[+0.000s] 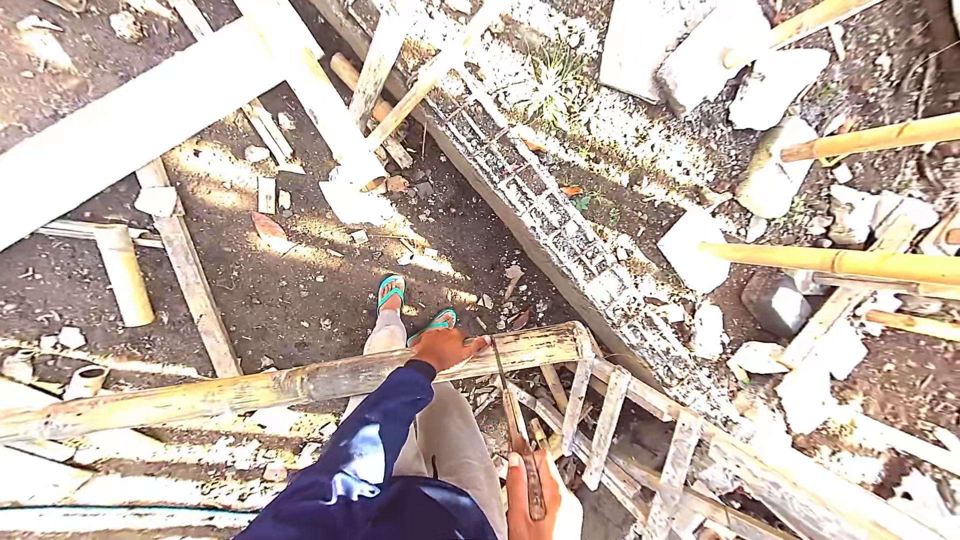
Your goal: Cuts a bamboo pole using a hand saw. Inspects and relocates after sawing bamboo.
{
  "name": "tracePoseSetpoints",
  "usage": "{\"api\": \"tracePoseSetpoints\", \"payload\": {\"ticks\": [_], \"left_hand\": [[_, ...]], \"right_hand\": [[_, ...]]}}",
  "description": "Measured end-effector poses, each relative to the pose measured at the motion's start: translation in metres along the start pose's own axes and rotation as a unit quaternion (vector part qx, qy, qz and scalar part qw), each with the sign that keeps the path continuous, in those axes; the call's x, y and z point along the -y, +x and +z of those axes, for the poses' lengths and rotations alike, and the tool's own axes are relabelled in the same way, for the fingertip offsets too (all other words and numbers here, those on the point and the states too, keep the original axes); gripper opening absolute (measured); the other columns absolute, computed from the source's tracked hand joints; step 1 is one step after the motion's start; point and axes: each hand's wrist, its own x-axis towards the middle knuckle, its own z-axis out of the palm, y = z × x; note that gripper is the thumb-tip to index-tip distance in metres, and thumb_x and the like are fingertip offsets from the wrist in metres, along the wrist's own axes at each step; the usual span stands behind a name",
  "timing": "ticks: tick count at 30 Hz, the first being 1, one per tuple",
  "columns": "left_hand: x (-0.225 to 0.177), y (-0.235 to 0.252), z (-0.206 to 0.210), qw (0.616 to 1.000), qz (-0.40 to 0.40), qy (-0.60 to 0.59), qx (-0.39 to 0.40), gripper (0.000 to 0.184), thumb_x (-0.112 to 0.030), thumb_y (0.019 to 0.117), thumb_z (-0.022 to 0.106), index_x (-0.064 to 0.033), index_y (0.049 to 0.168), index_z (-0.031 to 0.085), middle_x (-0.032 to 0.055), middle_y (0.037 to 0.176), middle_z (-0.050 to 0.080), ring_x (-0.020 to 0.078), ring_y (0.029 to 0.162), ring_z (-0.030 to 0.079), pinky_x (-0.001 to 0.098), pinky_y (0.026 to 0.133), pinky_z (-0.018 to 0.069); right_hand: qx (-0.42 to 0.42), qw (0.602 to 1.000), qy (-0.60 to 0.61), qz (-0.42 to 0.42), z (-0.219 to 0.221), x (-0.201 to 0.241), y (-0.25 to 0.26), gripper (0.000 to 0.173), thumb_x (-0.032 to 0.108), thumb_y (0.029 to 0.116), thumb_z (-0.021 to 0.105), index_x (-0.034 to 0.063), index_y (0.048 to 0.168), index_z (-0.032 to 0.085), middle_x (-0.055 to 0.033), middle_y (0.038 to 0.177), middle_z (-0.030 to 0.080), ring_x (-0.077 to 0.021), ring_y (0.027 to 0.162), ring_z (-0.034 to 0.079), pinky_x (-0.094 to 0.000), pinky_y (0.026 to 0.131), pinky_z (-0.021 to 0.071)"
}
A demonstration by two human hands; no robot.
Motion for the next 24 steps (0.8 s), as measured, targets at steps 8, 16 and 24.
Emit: {"api": "tracePoseSetpoints", "payload": {"ticks": [8,16,24], "left_hand": [[-0.003,0.001,-0.005,1.0,-0.008,-0.01,0.001,0.081,-0.086,0.0903,0.024,-0.0297,0.126,0.069,0.0111,0.12,0.072,0.0359,0.116,0.066,0.0666,0.092,0.0499],[-0.002,0.002,-0.007,1.0,-0.007,-0.018,0.002,0.084,-0.088,0.0886,0.024,-0.0297,0.128,0.069,0.0107,0.122,0.072,0.0348,0.116,0.066,0.0662,0.092,0.0501],[-0.003,0.0,-0.004,1.0,-0.014,-0.017,-0.002,0.085,-0.089,0.0883,0.025,-0.0274,0.127,0.07,0.0123,0.121,0.072,0.0367,0.117,0.066,0.0674,0.093,0.0494]], "right_hand": [[-0.028,0.999,0.032,-0.017,-0.02,-0.011,-0.007,0.028,0.026,0.0975,0.058,-0.0001,0.09,0.066,-0.0012,0.064,0.061,-0.0069,0.056,0.059,-0.0284,0.054,0.0519],[0.023,1.0,0.01,-0.015,-0.022,-0.02,-0.02,0.038,0.032,0.1,0.053,-0.0025,0.094,0.067,-0.0052,0.066,0.063,-0.0131,0.059,0.062,-0.0363,0.056,0.0539],[-0.002,1.0,-0.017,-0.012,0.003,-0.003,0.017,0.033,0.037,0.0963,0.055,0.0071,0.092,0.069,0.0005,0.062,0.06,-0.0125,0.054,0.061,-0.0374,0.05,0.0512]]}}
